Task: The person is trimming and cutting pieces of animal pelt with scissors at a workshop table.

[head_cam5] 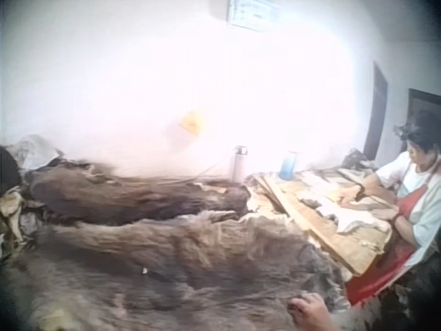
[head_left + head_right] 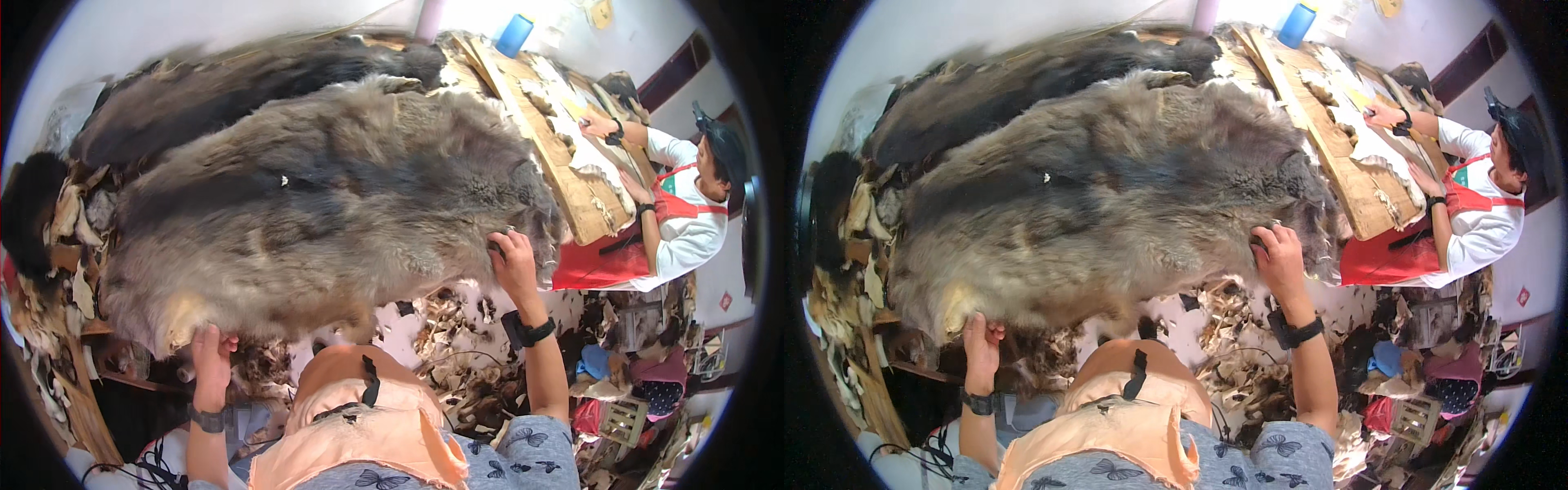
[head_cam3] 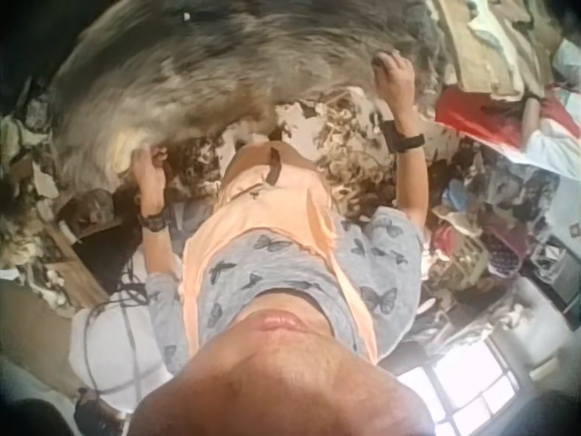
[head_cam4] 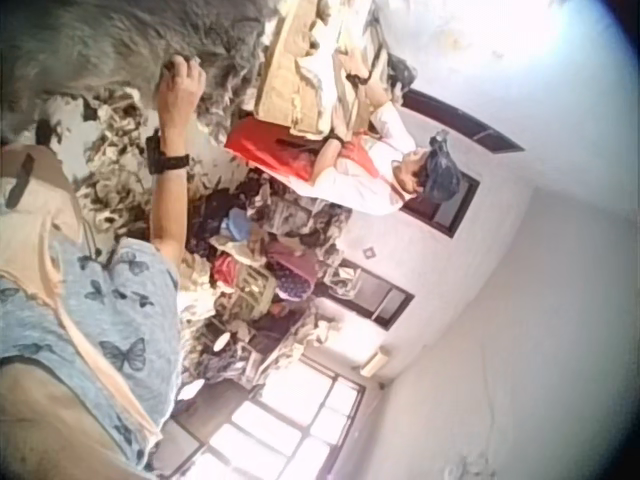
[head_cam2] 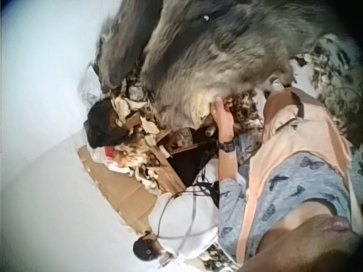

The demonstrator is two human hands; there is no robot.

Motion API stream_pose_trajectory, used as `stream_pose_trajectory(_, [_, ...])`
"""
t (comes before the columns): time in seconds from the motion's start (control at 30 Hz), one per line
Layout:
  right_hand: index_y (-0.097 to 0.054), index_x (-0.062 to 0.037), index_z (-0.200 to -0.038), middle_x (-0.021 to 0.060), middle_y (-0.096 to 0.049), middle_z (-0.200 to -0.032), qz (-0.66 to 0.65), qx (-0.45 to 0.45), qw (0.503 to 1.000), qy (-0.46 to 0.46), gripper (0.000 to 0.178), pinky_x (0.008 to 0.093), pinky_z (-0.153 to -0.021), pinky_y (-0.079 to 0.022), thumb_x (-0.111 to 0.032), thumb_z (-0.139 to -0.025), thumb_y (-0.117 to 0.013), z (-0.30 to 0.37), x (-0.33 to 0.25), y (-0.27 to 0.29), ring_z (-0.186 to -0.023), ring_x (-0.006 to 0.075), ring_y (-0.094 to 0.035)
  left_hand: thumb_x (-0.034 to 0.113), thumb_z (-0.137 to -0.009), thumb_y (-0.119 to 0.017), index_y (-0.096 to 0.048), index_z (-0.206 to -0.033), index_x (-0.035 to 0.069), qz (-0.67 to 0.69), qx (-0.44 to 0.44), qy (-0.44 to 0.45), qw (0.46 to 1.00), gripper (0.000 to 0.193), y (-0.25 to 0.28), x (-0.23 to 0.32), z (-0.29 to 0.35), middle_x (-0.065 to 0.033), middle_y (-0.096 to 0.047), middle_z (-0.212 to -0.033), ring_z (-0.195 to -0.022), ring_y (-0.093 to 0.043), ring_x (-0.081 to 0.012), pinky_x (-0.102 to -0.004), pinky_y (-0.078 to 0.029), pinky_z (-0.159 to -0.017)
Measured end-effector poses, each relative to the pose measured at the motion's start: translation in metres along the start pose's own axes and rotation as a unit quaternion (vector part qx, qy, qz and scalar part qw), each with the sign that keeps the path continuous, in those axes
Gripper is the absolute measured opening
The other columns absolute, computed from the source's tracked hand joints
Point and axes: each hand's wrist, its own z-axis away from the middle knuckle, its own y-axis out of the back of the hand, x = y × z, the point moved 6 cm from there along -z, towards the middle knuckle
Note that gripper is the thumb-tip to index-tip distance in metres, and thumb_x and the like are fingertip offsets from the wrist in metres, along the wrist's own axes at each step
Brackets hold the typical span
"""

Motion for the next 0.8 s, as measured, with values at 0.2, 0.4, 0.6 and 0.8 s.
stream_pose_trajectory(0.2, [-0.058, -0.0096, -0.092, 0.0112, -0.055, -0.089, 0.008, 0.022, 1.0, 0.001, 0.029, 0.0389, -0.074, -0.043, -0.001, -0.064, -0.064, -0.003, 0.0, -0.002, -0.085, 0.0309, -0.051, 0.027, -0.084, -0.061, -0.054, -0.093, 0.012, 0.07, 0.053, 0.076, 0.993, 0.019, -0.012, 0.011, 0.004, 0.0004, -0.057, -0.079, -0.06, -0.053, -0.0121, -0.0223, -0.042, -0.049])
stream_pose_trajectory(0.4, [-0.058, -0.0081, -0.084, 0.009, -0.053, -0.078, -0.012, 0.029, 1.0, -0.002, 0.021, 0.0373, -0.069, -0.043, 0.003, -0.066, -0.059, -0.004, 0.003, 0.007, -0.079, 0.0291, -0.051, 0.024, -0.084, -0.062, -0.054, -0.093, 0.013, 0.048, 0.049, 0.1, 0.993, 0.017, -0.009, 0.004, -0.004, 0.0018, -0.057, -0.079, -0.056, -0.051, -0.0089, -0.0201, -0.039, -0.045])
stream_pose_trajectory(0.6, [-0.06, -0.0061, -0.075, 0.0097, -0.053, -0.072, -0.035, 0.06, 0.998, -0.002, 0.012, 0.0379, -0.064, -0.044, 0.002, -0.067, -0.058, -0.009, -0.004, 0.02, -0.074, 0.0291, -0.052, 0.024, -0.082, -0.064, -0.054, -0.089, 0.009, -0.031, 0.098, 0.061, 0.993, 0.019, 0.01, 0.018, 0.003, 0.0023, -0.054, -0.072, -0.053, -0.05, -0.0082, -0.0203, -0.04, -0.047])
stream_pose_trajectory(0.8, [-0.061, -0.0031, -0.076, 0.0138, -0.056, -0.075, -0.018, 0.012, 1.0, 0.009, 0.007, 0.0383, -0.066, -0.044, -0.001, -0.07, -0.059, -0.001, 0.015, -0.003, -0.077, 0.0328, -0.055, 0.025, -0.08, -0.065, -0.058, -0.083, 0.0, -0.109, 0.104, 0.113, 0.982, 0.026, 0.011, -0.003, 0.004, -0.0058, -0.06, -0.071, -0.064, -0.058, -0.014, -0.0252, -0.046, -0.059])
